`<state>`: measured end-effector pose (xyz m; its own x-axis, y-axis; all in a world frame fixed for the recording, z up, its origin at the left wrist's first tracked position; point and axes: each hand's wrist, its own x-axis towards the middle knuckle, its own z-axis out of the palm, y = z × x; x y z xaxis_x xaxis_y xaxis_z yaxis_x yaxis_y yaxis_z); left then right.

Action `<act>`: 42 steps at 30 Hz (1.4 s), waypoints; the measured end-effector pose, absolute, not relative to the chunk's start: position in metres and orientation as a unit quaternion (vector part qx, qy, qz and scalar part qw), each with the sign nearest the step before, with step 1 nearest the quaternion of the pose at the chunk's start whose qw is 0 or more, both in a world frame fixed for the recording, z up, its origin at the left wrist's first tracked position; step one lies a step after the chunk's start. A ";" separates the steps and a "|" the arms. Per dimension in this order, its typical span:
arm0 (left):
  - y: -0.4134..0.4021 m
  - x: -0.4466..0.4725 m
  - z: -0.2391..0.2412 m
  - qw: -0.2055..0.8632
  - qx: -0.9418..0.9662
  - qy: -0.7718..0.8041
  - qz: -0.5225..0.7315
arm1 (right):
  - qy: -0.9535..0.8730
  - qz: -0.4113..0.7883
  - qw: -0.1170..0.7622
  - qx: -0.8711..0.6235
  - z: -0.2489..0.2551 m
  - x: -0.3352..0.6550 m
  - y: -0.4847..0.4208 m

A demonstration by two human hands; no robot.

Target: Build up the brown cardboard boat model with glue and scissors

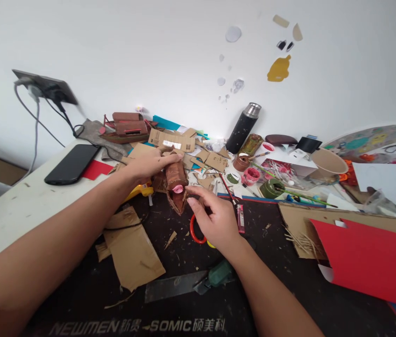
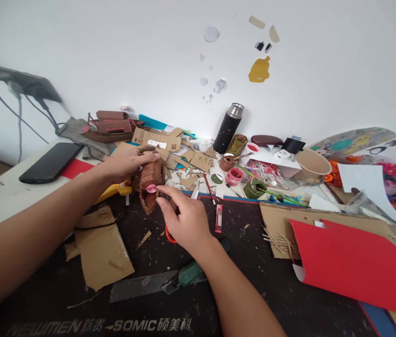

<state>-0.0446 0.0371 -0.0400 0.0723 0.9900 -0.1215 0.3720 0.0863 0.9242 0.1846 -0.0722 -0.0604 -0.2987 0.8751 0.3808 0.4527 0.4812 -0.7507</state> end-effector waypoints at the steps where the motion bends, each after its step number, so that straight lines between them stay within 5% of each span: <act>1: 0.038 -0.046 -0.042 0.454 0.580 0.583 0.344 | -0.762 0.265 0.401 -0.435 -0.061 0.185 -0.072; 42: 0.035 -0.039 -0.036 0.428 0.559 0.583 0.405 | -0.769 0.256 0.416 -0.412 -0.061 0.184 -0.072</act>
<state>-0.0392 0.0353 -0.0364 -0.0087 0.9989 -0.0469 0.3047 0.0473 0.9513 0.1844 -0.0717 -0.0606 -0.3139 0.8475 0.4281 0.4208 0.5284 -0.7374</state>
